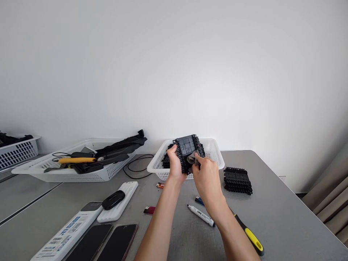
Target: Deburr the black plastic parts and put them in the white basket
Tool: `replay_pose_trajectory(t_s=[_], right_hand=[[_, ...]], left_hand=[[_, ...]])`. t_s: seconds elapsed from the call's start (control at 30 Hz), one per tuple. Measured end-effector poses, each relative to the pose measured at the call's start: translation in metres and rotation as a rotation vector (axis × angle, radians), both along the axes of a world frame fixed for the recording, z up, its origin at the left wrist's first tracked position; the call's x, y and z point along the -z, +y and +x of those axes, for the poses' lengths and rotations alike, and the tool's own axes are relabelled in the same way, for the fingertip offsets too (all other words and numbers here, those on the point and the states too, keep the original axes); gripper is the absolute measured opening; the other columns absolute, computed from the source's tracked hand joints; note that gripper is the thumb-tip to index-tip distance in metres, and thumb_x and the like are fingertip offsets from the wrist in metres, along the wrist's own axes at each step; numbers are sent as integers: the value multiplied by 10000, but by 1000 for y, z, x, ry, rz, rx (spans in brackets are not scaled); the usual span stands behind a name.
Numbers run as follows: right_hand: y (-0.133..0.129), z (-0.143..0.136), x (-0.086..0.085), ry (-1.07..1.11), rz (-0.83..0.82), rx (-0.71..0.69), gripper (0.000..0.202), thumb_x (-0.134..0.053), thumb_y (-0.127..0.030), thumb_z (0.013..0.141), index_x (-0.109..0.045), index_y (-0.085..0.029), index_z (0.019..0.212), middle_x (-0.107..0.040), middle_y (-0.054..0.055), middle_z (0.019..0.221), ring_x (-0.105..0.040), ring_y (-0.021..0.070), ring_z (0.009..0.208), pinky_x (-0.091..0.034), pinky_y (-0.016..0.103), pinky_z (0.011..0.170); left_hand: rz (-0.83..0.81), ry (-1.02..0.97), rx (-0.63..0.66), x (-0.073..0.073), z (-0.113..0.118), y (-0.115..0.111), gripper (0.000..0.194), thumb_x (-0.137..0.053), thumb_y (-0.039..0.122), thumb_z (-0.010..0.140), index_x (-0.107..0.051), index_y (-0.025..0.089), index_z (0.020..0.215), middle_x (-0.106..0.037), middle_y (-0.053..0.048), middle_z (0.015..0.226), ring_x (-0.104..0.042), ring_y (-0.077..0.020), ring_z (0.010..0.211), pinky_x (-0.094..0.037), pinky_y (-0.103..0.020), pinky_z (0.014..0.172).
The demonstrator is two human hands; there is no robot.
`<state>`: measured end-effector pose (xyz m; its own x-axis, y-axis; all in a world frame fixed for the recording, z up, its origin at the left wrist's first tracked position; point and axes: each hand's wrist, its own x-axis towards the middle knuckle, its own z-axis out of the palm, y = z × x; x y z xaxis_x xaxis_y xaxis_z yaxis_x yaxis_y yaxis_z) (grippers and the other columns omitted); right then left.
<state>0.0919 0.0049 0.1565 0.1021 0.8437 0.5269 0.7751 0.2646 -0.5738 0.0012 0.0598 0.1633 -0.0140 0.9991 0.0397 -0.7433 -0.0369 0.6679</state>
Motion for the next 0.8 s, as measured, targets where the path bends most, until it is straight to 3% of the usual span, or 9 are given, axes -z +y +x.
replay_pose_trajectory(t_s=[0.13, 0.37, 0.43, 0.57, 0.67, 0.8], right_hand=[[-4, -5, 3, -41, -44, -44, 314, -498, -31, 845, -745, -172, 978, -682, 89, 791, -625, 208, 699, -343, 260, 560], [-10, 14, -7, -80, -48, 13, 300, -488, -83, 840, -625, -194, 599, -561, 29, 553, -466, 155, 476, -225, 275, 483], [-12, 24, -11, 33, 28, -31, 299, -463, -114, 854, -666, -199, 651, -581, 23, 571, -479, 151, 482, -263, 260, 481], [-10, 36, -15, 243, 265, -100, 347, -430, -167, 901, -725, -181, 1085, -698, 64, 875, -607, 169, 678, -418, 255, 601], [-1, 34, -11, 205, 305, -108, 409, -422, -143, 909, -679, -163, 1226, -683, 71, 909, -595, 161, 698, -415, 256, 624], [12, 28, -5, 29, 237, -65, 458, -435, -99, 900, -661, -211, 1283, -655, 50, 851, -528, 139, 599, -334, 246, 559]], left_hand=[[-29, -13, -79, -4, -9, 1, 377, -452, 502, 817, -660, 188, 838, -687, -28, 657, -714, -240, 825, -564, -294, 712], [-35, 29, -44, -2, -11, 3, 358, -527, 514, 777, -661, 187, 837, -722, -49, 740, -717, -251, 827, -571, -304, 701], [-52, 37, -48, -3, -14, 3, 374, -503, 516, 791, -671, 187, 849, -720, -47, 726, -718, -253, 823, -573, -313, 706], [-71, 73, 36, 1, -17, 4, 430, -487, 534, 810, -699, 182, 938, -746, -65, 807, -718, -267, 878, -571, -340, 766], [-65, 103, 115, 7, -12, 4, 452, -516, 546, 809, -700, 195, 1027, -761, -69, 904, -709, -272, 957, -555, -359, 841], [-13, 119, 146, 13, -3, 3, 385, -570, 473, 807, -703, 198, 1041, -763, -68, 969, -685, -272, 1042, -525, -348, 923]])
